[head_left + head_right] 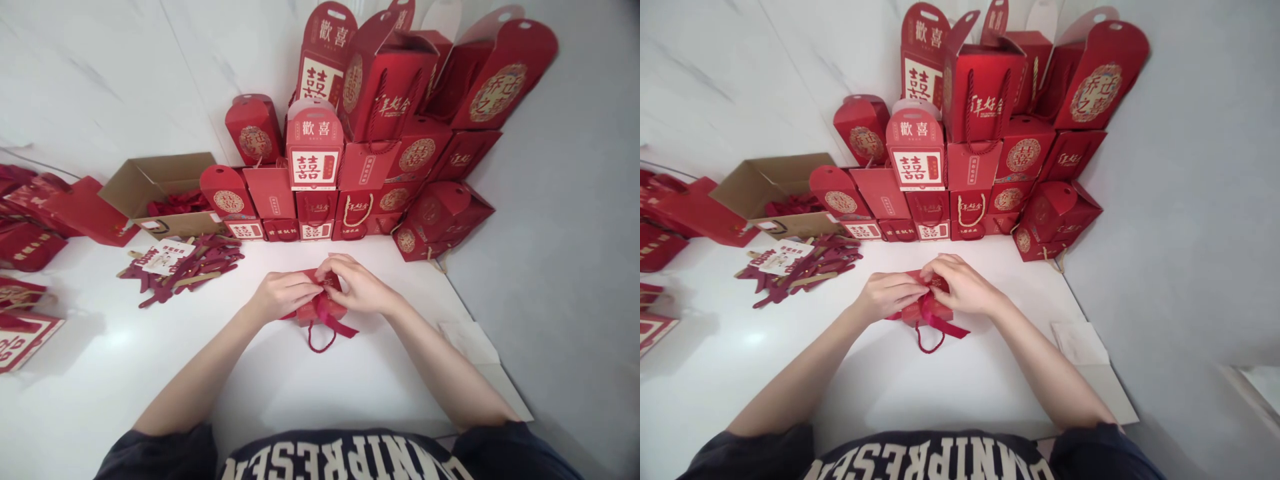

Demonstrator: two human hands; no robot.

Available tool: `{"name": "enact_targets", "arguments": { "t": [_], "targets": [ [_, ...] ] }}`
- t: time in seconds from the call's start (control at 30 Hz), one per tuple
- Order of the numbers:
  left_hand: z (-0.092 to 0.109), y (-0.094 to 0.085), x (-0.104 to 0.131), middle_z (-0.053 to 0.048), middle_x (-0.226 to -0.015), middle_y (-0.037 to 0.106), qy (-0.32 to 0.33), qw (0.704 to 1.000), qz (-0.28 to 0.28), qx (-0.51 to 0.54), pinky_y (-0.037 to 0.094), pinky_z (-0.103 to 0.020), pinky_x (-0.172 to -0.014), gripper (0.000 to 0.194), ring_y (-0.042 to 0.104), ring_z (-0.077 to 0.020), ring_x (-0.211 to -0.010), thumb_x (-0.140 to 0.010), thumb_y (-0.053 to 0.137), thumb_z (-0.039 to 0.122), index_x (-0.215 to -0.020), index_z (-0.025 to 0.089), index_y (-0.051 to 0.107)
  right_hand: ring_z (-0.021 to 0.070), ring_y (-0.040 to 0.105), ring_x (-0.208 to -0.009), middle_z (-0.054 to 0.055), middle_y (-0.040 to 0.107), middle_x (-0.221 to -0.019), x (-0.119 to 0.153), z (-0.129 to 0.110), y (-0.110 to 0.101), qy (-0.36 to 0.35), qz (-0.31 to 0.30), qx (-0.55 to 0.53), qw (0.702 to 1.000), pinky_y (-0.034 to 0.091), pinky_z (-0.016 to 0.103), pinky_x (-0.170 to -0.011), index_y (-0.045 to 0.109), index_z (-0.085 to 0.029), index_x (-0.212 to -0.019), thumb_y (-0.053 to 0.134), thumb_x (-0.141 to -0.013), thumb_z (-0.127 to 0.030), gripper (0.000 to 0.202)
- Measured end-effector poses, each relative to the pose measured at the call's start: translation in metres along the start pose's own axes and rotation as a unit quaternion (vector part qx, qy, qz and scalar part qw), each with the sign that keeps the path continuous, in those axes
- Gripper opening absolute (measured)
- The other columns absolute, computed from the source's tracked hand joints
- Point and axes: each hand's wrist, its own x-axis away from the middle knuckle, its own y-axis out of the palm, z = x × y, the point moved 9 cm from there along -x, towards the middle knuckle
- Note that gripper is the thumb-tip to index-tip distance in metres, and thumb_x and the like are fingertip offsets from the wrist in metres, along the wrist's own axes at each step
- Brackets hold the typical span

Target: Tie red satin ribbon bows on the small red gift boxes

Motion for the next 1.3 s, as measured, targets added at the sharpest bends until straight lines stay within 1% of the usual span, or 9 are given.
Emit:
{"name": "enact_targets", "arguments": {
  "t": [0.17, 0.33, 0.47, 0.57, 0.77, 0.93, 1.1, 1.2, 1.3],
  "targets": [
    [0.001, 0.001, 0.001, 0.002, -0.080, 0.073, 0.007, 1.000, 0.000, -0.014, 0.050, -0.019, -0.060, 0.012, 0.066, -0.0077, -0.067, -0.085, 0.061, 0.020, -0.094, 0.022, 0.069, 0.0161, 0.057, -0.080, -0.001, 0.060, -0.081, 0.000, -0.004, -0.001, -0.018, -0.006, 0.032, 0.999, 0.033, 0.045, -0.107, 0.054, -0.022, -0.090, 0.050, -0.077, -0.008, 0.020],
    [0.003, 0.000, 0.000, 0.002, -0.081, 0.073, 0.017, 1.000, 0.006, -0.016, 0.049, -0.019, -0.060, 0.013, 0.066, -0.0079, -0.068, -0.083, 0.064, 0.018, -0.094, 0.021, 0.069, 0.0190, 0.057, -0.089, 0.002, 0.062, -0.092, 0.001, 0.000, -0.001, -0.004, -0.015, 0.026, 1.000, 0.035, 0.044, -0.104, 0.053, -0.022, -0.095, 0.052, -0.074, -0.007, 0.025],
    [0.002, 0.000, 0.000, 0.002, -0.081, 0.073, 0.015, 1.000, 0.004, -0.011, 0.048, -0.019, -0.060, 0.012, 0.066, -0.0076, -0.068, -0.083, 0.064, 0.018, -0.094, 0.021, 0.070, 0.0165, 0.057, -0.083, -0.001, 0.060, -0.084, 0.000, 0.000, 0.000, 0.000, -0.028, 0.040, 0.999, 0.027, 0.045, -0.111, 0.052, -0.022, -0.090, 0.051, -0.074, -0.008, 0.021],
    [0.001, 0.000, 0.000, 0.003, -0.078, 0.072, 0.015, 1.000, 0.012, -0.008, 0.047, -0.019, -0.058, 0.012, 0.065, -0.0072, -0.065, -0.082, 0.065, 0.019, -0.093, 0.021, 0.070, 0.0178, 0.056, -0.084, 0.000, 0.059, -0.083, 0.000, 0.000, -0.003, 0.011, -0.013, 0.063, 0.998, 0.028, 0.044, -0.110, 0.051, -0.022, -0.089, 0.052, -0.072, -0.008, 0.022],
    [0.000, 0.001, 0.000, 0.003, -0.079, 0.072, 0.007, 1.000, 0.008, -0.002, 0.047, -0.019, -0.057, 0.015, 0.065, -0.0074, -0.065, -0.081, 0.067, 0.019, -0.095, 0.022, 0.070, 0.0177, 0.056, -0.084, 0.000, 0.059, -0.084, 0.000, 0.002, 0.001, 0.013, -0.036, 0.039, 0.999, 0.027, 0.044, -0.109, 0.051, -0.022, -0.090, 0.053, -0.074, -0.010, 0.021],
    [-0.002, 0.001, 0.001, 0.003, -0.076, 0.072, 0.002, 1.000, 0.010, 0.005, 0.048, -0.019, -0.058, 0.011, 0.066, -0.0076, -0.064, -0.083, 0.064, 0.022, -0.092, 0.023, 0.071, 0.0180, 0.053, -0.082, 0.000, 0.056, -0.081, 0.001, 0.006, -0.012, 0.026, -0.007, 0.058, 0.998, 0.037, 0.039, -0.097, 0.051, -0.021, -0.089, 0.055, -0.072, -0.008, 0.021],
    [-0.002, 0.001, 0.000, 0.002, -0.079, 0.073, -0.001, 1.000, 0.009, 0.010, 0.049, -0.019, -0.061, 0.010, 0.066, -0.0077, -0.067, -0.085, 0.062, 0.022, -0.091, 0.022, 0.071, 0.0194, 0.053, -0.086, 0.002, 0.059, -0.086, 0.000, 0.008, -0.003, 0.024, -0.001, 0.065, 0.998, 0.040, 0.036, -0.090, 0.051, -0.021, -0.085, 0.056, -0.077, -0.012, 0.013],
    [-0.002, 0.002, 0.000, 0.002, -0.077, 0.073, -0.001, 1.000, 0.000, 0.006, 0.049, -0.018, -0.060, 0.011, 0.066, -0.0080, -0.066, -0.085, 0.062, 0.023, -0.091, 0.023, 0.071, 0.0180, 0.054, -0.081, 0.001, 0.059, -0.081, 0.002, 0.011, -0.011, 0.023, 0.047, 0.071, 0.996, 0.039, 0.036, -0.091, 0.049, -0.021, -0.084, 0.053, -0.078, -0.008, 0.015],
    [-0.001, 0.000, 0.000, 0.002, -0.078, 0.073, 0.000, 1.000, 0.011, 0.005, 0.049, -0.018, -0.060, 0.011, 0.067, -0.0077, -0.067, -0.085, 0.062, 0.023, -0.091, 0.023, 0.071, 0.0193, 0.053, -0.078, 0.002, 0.057, -0.079, 0.007, 0.015, -0.034, 0.042, 0.113, 0.133, 0.984, 0.041, 0.033, -0.080, 0.049, -0.021, -0.082, 0.051, -0.076, -0.007, 0.016]
  ]
}}
